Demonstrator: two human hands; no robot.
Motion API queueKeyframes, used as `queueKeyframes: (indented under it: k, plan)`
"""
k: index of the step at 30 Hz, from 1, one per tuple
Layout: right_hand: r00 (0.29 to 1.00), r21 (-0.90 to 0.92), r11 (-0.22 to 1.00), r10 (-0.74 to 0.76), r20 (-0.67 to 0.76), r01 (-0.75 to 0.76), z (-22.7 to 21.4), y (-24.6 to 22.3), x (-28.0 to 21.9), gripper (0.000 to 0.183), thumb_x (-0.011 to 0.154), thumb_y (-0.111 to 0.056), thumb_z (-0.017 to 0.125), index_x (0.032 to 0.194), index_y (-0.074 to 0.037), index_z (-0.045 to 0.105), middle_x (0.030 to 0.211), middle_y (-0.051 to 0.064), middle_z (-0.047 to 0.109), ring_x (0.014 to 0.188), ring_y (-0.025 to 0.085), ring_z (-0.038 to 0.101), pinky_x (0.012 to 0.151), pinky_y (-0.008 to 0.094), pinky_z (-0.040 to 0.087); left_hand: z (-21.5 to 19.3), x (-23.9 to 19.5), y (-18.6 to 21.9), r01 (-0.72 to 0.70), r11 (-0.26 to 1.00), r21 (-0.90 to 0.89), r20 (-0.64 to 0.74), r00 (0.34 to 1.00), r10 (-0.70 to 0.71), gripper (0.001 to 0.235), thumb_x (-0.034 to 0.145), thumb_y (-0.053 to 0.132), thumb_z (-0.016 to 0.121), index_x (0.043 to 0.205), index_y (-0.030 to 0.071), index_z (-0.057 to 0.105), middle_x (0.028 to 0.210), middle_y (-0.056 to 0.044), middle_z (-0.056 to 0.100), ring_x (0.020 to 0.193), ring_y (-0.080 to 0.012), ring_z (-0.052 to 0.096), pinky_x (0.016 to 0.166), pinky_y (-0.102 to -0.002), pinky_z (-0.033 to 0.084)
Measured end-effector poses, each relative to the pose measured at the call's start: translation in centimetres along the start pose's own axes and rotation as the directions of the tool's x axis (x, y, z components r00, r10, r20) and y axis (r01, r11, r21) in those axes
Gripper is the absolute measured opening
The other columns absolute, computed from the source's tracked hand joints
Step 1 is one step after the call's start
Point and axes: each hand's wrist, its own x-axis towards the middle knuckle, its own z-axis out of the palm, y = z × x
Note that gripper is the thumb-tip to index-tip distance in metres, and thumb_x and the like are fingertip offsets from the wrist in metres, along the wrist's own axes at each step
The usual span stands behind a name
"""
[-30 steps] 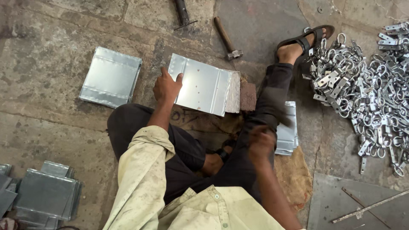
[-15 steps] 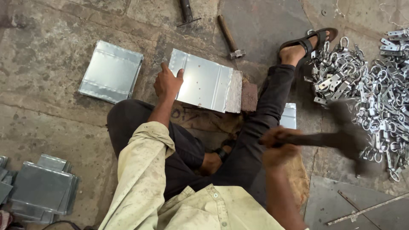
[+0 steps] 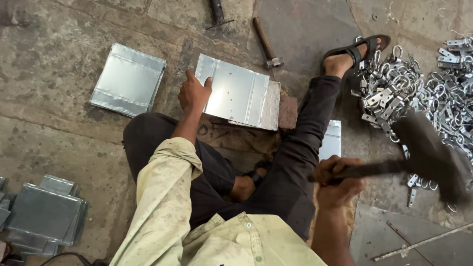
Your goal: The person shapes metal sheets by holding them against a brick and striking them with a hammer to create folds.
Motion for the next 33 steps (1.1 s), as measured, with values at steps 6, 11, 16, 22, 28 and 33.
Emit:
queueKeyframes:
  k: [6,11,16,22,28,33]
  plan:
    - [0.965,-0.665,0.73,0.256,0.052,-0.157,-0.3,12.3,-4.5,0.044,0.11,-0.049,0.048,0.103,-0.007,0.062,0.072,0.005,0.056,0.056,0.012,0.048,0.05,0.028,0.039,0.6,0.2,-0.5,0.024,1.0,-0.012,0.008,1.0,-0.024,0.078,0.094,0.052,0.069,0.145,0.0,0.04,0.115,-0.027,0.07,0.103,-0.0431,0.071,0.083,-0.052,0.059]
    - [0.725,-0.507,0.563,0.66,-0.199,-0.652,0.0,7.3,-2.7,0.045,0.109,-0.048,0.044,0.101,-0.008,0.062,0.073,0.003,0.056,0.056,0.012,0.047,0.049,0.028,0.039,0.9,1.0,-0.9,-0.009,1.0,-0.027,-0.061,0.998,0.007,0.078,0.092,0.052,0.072,0.141,0.0,0.042,0.113,-0.028,0.07,0.102,-0.045,0.07,0.082,-0.054,0.058]
    - [0.968,-0.095,0.963,0.25,-0.034,-0.253,0.1,3.6,-2.2,0.042,0.111,-0.046,0.044,0.102,-0.007,0.057,0.075,0.003,0.056,0.058,0.012,0.047,0.053,0.028,0.04,0.5,0.5,-0.6,0.025,1.0,-0.013,-0.045,0.999,-0.026,0.074,0.091,0.052,0.073,0.137,0.001,0.045,0.109,-0.027,0.071,0.101,-0.045,0.071,0.084,-0.054,0.057]
    - [0.985,-0.857,0.514,0.16,0.065,-0.027,-0.2,11.4,-4.1,0.034,0.111,-0.035,0.045,0.106,-0.005,0.061,0.079,0.009,0.06,0.068,0.02,0.056,0.064,0.035,0.046,0.4,0.1,-0.4,0.005,1.0,-0.005,-0.02,1.0,-0.005,0.069,0.094,0.051,0.07,0.137,0.002,0.047,0.108,-0.026,0.072,0.102,-0.0437,0.072,0.084,-0.052,0.058]
    - [0.89,-0.67,0.612,0.423,-0.172,-0.42,0.1,10.2,-2.4,0.044,0.115,-0.035,0.044,0.092,0.0,0.059,0.069,0.011,0.054,0.061,0.019,0.049,0.056,0.036,0.041,0.9,-0.7,-1.7,-0.015,1.0,0.0,-0.017,1.0,0.015,0.076,0.092,0.05,0.07,0.14,-0.001,0.042,0.109,-0.027,0.07,0.097,-0.0439,0.071,0.077,-0.053,0.059]
    - [0.88,-0.838,0.495,0.473,0.04,-0.228,0.7,13.4,1.7,0.038,0.11,-0.034,0.048,0.096,0.0,0.06,0.072,0.008,0.057,0.062,0.015,0.055,0.059,0.031,0.044,0.5,0.0,-0.6,-0.053,0.998,0.02,-0.058,0.997,0.054,0.065,0.094,0.05,0.07,0.134,0.003,0.05,0.108,-0.026,0.072,0.099,-0.0444,0.071,0.082,-0.055,0.057]
